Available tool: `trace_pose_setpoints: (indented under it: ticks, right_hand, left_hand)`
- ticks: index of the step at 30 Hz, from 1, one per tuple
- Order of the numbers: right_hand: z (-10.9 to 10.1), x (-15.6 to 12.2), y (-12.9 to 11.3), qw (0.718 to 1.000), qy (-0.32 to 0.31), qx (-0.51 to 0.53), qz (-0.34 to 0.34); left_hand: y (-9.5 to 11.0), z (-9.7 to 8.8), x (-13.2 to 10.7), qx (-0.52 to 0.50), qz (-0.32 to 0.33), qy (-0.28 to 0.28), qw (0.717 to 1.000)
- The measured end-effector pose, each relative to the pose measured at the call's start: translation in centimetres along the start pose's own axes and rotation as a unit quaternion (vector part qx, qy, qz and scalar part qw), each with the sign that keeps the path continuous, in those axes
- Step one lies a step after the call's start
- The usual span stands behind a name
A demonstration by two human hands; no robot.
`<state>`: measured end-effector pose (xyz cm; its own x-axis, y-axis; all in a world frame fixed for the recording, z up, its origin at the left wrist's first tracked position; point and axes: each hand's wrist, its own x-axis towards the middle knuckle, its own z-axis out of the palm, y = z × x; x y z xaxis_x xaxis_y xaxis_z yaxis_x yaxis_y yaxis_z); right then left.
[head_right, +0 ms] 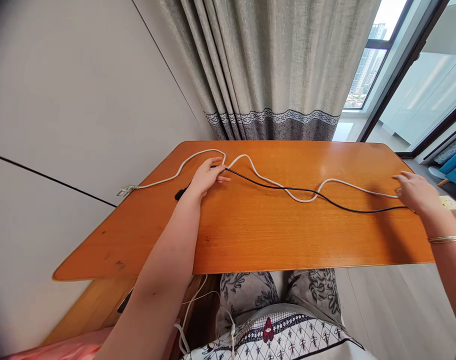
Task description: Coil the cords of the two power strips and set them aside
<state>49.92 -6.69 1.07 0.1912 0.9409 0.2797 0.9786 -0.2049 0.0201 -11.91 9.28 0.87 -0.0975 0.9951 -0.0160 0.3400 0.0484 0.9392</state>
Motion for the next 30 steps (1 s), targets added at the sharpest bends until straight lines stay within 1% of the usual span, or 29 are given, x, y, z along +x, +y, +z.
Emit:
trace_pose_setpoints:
  ticks: [1, 3, 5, 7, 9, 11, 14, 17, 20, 23, 25, 27, 28, 30]
  right_hand:
    - [-0.4, 0.3, -2.9, 0.999, -0.033, 0.005, -0.021]
    - [-1.0, 0.7, -9.4, 0.993, -0.061, 0.033, -0.096]
    - [-1.2, 0.7, -15.7, 0.976, -0.082, 0.061, -0.191]
    - [-1.0, 0.5, -21.1, 0.96, -0.108, 0.07, -0.25]
    - [-0.6, 0.4, -25.2, 0.95, -0.139, 0.058, -0.274]
    - [-0.3, 0.4, -28.0, 0.942, -0.181, 0.045, -0.28]
    - [-0.2, 0.6, -30.2, 0.937, -0.246, 0.019, -0.246]
    - [-0.5, 0.6, -30.9, 0.931, -0.284, -0.006, -0.231]
    - [-1.4, 0.5, -30.9, 0.929, -0.284, -0.02, -0.235]
    - [-2.8, 0.8, -30.5, 0.936, -0.265, -0.017, -0.23]
    - [-4.1, 1.3, -30.1, 0.948, -0.24, 0.011, -0.21]
    - [-5.6, 2.0, -29.6, 0.957, -0.21, 0.068, -0.188]
    - [-6.5, 2.3, -29.3, 0.958, -0.197, 0.102, -0.182]
    - [-8.0, 2.7, -28.9, 0.95, -0.188, 0.167, -0.185]
  left_hand:
    - [0.1, 0.1, -0.2, 0.019, 0.013, -0.001, 1.0]
    - [0.2, 0.3, -0.5, 0.069, 0.05, 0.005, 0.996]
    - [0.2, 0.7, -0.9, 0.122, 0.088, 0.016, 0.988]
    - [0.2, 1.0, -1.2, 0.177, 0.12, 0.027, 0.976]
    - [0.2, 1.1, -1.3, 0.237, 0.14, 0.042, 0.96]
    - [0.2, 1.0, -1.4, 0.289, 0.154, 0.058, 0.943]
    - [0.3, 0.9, -1.4, 0.337, 0.16, 0.078, 0.925]
    - [0.2, 1.1, -1.4, 0.361, 0.175, 0.092, 0.911]
    - [0.0, 1.4, -1.6, 0.358, 0.203, 0.112, 0.905]
    - [0.0, 1.4, -1.8, 0.315, 0.252, 0.116, 0.908]
    - [0.2, 1.4, -2.0, 0.286, 0.305, 0.089, 0.904]
    - [0.4, 1.6, -2.0, 0.273, 0.361, 0.041, 0.891]
    - [0.5, 1.7, -2.1, 0.271, 0.385, 0.012, 0.882]
    - [0.6, 2.4, -2.3, 0.271, 0.416, -0.045, 0.867]
